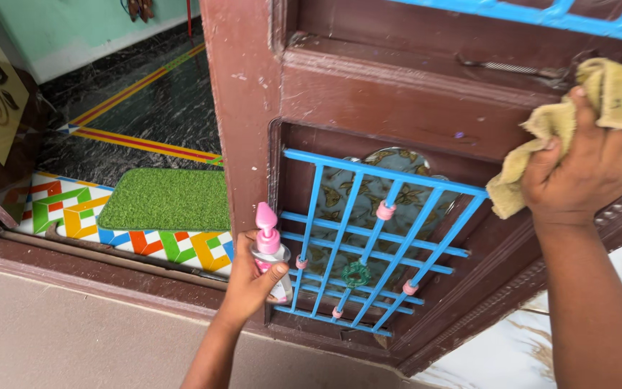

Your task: The person cleans a brown door with blue metal grilles using a yellow cloth and a pink pump bottle. They wipe the door frame and grilles, then apply liquid from the bottle to the cloth and continue wiping the surface.

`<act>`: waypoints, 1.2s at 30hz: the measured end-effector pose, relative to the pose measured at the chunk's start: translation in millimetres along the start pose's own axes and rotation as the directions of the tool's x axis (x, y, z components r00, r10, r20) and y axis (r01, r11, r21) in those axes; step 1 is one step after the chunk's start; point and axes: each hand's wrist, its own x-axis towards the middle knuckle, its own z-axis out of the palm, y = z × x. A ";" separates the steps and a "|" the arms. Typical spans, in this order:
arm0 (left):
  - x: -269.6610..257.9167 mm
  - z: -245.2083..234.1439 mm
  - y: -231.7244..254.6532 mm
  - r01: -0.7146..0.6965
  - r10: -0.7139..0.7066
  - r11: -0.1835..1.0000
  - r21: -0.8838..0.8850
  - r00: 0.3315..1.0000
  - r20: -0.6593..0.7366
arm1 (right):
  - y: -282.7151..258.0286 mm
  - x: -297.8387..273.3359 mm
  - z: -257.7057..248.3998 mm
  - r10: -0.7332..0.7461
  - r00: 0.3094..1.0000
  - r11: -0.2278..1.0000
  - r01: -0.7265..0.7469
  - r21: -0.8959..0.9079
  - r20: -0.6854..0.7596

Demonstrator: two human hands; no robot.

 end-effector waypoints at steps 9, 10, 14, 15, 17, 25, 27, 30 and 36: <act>-23.0 -0.6 7.2 0.139 -0.143 0.978 -0.153 0.990 -0.018 | -80.6 -24.6 -42.3 0.187 0.982 0.926 -0.178 0.332 0.003; -24.6 -0.8 9.0 0.139 -0.143 0.978 -0.156 0.990 -0.015 | -90.4 -46.3 -49.7 0.235 0.971 0.918 -0.238 0.317 0.047; -33.4 1.2 9.8 0.176 -0.167 0.942 -0.286 0.984 0.056 | -151.1 -155.9 -48.5 0.543 0.792 0.487 -0.568 0.663 0.280; -36.4 4.8 7.7 0.160 -0.143 0.934 -0.319 0.987 0.075 | -176.8 -185.1 -47.7 0.618 0.687 0.267 -0.641 0.720 0.383; -39.6 15.6 1.4 0.129 -0.090 0.915 -0.383 0.989 0.116 | -217.6 -226.5 -41.3 0.596 0.684 0.417 -0.712 0.565 0.421; -81.3 67.3 -61.8 0.293 -0.255 0.926 -0.240 0.951 0.177 | -311.9 -316.2 -58.6 0.254 0.333 -0.417 -0.810 0.413 0.908; -93.8 76.7 -73.4 0.338 -0.287 0.899 -0.280 0.935 0.208 | -310.0 -310.8 -66.5 0.195 0.372 -0.348 -0.839 0.418 0.908; -100.6 86.2 -75.9 0.361 -0.258 0.868 -0.342 0.914 0.312 | -301.1 -288.3 -73.6 0.181 0.602 -0.098 -0.776 0.623 0.778; -99.6 87.4 -63.1 0.379 -0.252 0.850 -0.366 0.903 0.349 | -297.4 -247.2 -72.9 0.196 0.675 0.068 -0.733 0.676 0.712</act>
